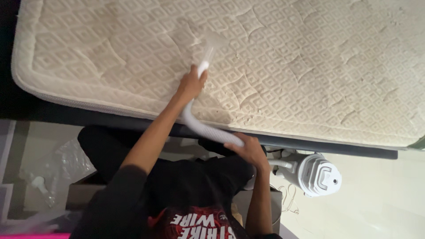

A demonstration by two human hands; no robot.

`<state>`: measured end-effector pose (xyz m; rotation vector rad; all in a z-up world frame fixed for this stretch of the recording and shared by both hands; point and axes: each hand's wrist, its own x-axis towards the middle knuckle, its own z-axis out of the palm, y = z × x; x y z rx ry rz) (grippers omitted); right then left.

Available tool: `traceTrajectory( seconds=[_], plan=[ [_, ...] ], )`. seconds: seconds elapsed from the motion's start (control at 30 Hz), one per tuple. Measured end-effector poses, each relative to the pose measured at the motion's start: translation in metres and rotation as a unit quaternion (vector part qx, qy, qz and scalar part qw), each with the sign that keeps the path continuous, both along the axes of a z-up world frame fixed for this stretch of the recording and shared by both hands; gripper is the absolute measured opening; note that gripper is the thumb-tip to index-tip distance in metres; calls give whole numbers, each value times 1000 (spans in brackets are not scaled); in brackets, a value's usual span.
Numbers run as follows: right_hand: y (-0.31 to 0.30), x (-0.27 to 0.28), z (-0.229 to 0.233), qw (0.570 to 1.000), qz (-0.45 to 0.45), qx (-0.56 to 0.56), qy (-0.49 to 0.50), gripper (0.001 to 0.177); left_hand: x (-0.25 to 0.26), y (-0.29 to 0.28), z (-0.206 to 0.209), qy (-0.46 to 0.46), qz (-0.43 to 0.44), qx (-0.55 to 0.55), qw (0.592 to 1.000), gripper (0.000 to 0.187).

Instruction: The person uses a handheld vacuum cleaner with a flexible hose to clean the surface of a mattress. They move the vacuum nozzle back and forth across the mattress in a systematic pattern, covering different sections of the fabric.

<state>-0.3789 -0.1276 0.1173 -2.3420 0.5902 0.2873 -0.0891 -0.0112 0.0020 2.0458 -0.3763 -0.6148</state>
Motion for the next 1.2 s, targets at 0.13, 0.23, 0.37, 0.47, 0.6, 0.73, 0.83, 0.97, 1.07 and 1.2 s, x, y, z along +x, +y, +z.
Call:
traceTrajectory(
  seconds=[0.13, 0.23, 0.37, 0.47, 0.6, 0.73, 0.83, 0.97, 1.07, 1.2],
  plan=[
    [2, -3, 5, 998, -60, -2, 28, 56, 19, -39, 5, -102, 5, 35, 994, 57],
    [1, -9, 3, 999, -38, 16, -2, 56, 5, -22, 25, 18, -15, 41, 999, 57],
    [-4, -18, 0, 994, 49, 101, 1, 58, -43, 29, 35, -63, -44, 31, 997, 59],
    [-2, -19, 2, 986, 88, 127, 70, 62, -85, 66, 46, 6, -64, 29, 997, 53],
    [-2, -22, 1, 979, 108, 128, 116, 66, -106, 74, 58, -1, -57, 56, 997, 56],
    [-14, -24, -4, 989, 52, 114, 75, 63, -75, 39, 35, 18, -35, 49, 998, 58],
    [-27, -27, 0, 996, 22, 91, 5, 60, -51, 0, 5, -98, -11, 24, 995, 58],
    [-17, -30, -4, 999, -18, 33, -19, 56, -33, -19, -2, -92, 13, 26, 995, 57],
    [-14, -29, -5, 999, -41, 27, -6, 53, -28, -24, 12, -68, 14, 30, 997, 56],
    [-11, -32, -3, 998, -17, 68, 2, 55, -51, 1, 24, -120, 21, 32, 992, 54]
  ],
)
